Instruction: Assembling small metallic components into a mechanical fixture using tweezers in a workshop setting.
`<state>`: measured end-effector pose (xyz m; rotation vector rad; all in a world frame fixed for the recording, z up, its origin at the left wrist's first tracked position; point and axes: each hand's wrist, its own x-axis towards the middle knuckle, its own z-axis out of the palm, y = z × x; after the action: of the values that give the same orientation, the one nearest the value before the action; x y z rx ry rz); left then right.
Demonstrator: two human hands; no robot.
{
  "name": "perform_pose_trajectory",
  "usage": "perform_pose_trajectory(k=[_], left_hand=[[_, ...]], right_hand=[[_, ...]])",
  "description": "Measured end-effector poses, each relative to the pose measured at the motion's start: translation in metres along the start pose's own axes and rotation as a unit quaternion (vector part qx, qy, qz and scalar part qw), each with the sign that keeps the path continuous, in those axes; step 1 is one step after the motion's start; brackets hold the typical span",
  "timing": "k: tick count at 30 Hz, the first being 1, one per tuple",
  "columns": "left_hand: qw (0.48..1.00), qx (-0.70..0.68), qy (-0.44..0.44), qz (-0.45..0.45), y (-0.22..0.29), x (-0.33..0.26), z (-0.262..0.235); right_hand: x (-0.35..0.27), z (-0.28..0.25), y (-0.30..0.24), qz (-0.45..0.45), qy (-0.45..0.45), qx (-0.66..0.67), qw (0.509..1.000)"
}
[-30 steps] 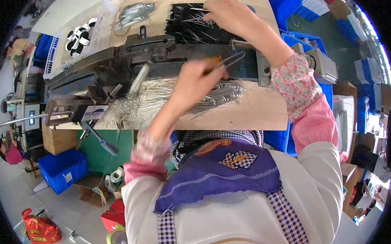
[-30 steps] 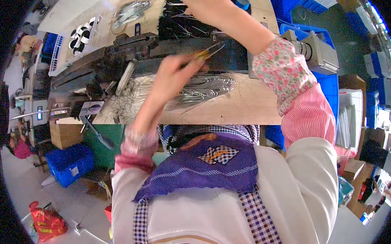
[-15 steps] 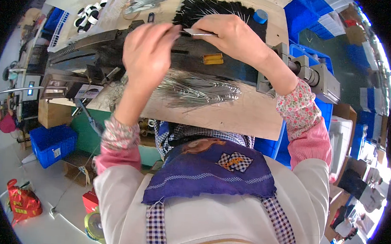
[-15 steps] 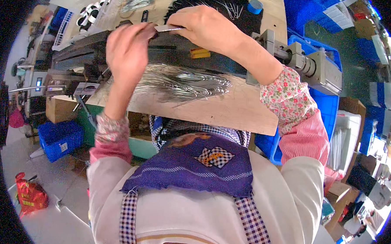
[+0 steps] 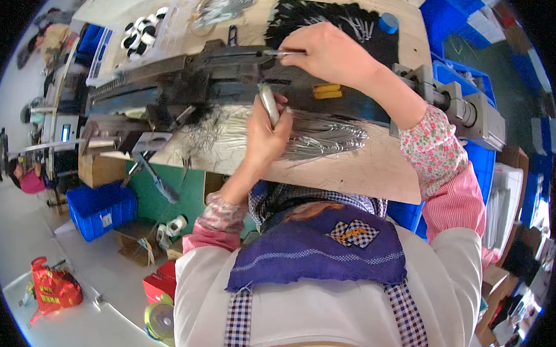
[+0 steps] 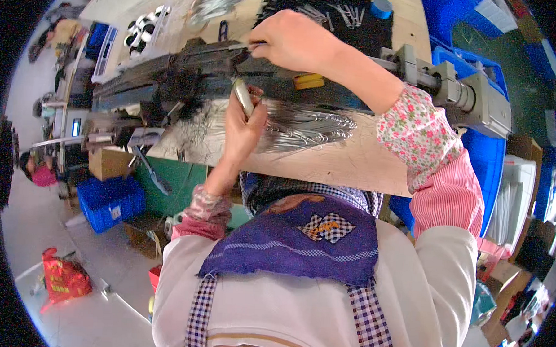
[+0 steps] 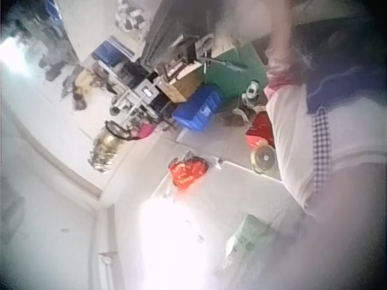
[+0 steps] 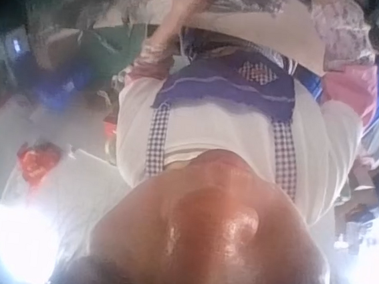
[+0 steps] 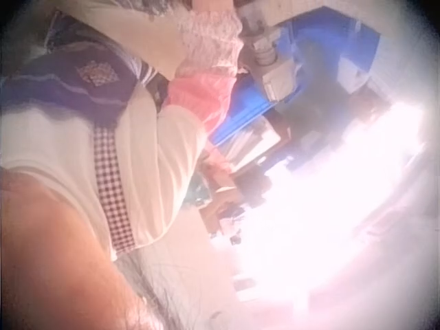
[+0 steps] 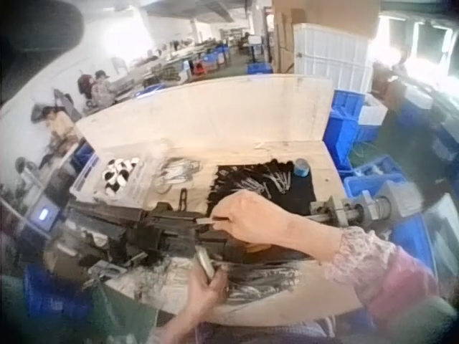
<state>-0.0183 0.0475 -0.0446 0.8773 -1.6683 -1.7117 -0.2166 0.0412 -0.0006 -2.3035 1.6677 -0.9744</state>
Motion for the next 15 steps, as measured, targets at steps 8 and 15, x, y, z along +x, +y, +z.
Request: perform_pose_trajectory(k=[8, 15], left_hand=[[0.97, -0.087, 0.205, -0.098, -0.068, -0.017, -0.129], [0.938, -0.22, 0.253, -0.082, -0.045, -0.003, -0.155]], right_hand=[[-0.064, 0.006, -0.049, -0.006, 0.028, -0.122, 0.992], [-0.079, 0.041, 0.015, 0.223, -0.042, -0.258, 0.939]])
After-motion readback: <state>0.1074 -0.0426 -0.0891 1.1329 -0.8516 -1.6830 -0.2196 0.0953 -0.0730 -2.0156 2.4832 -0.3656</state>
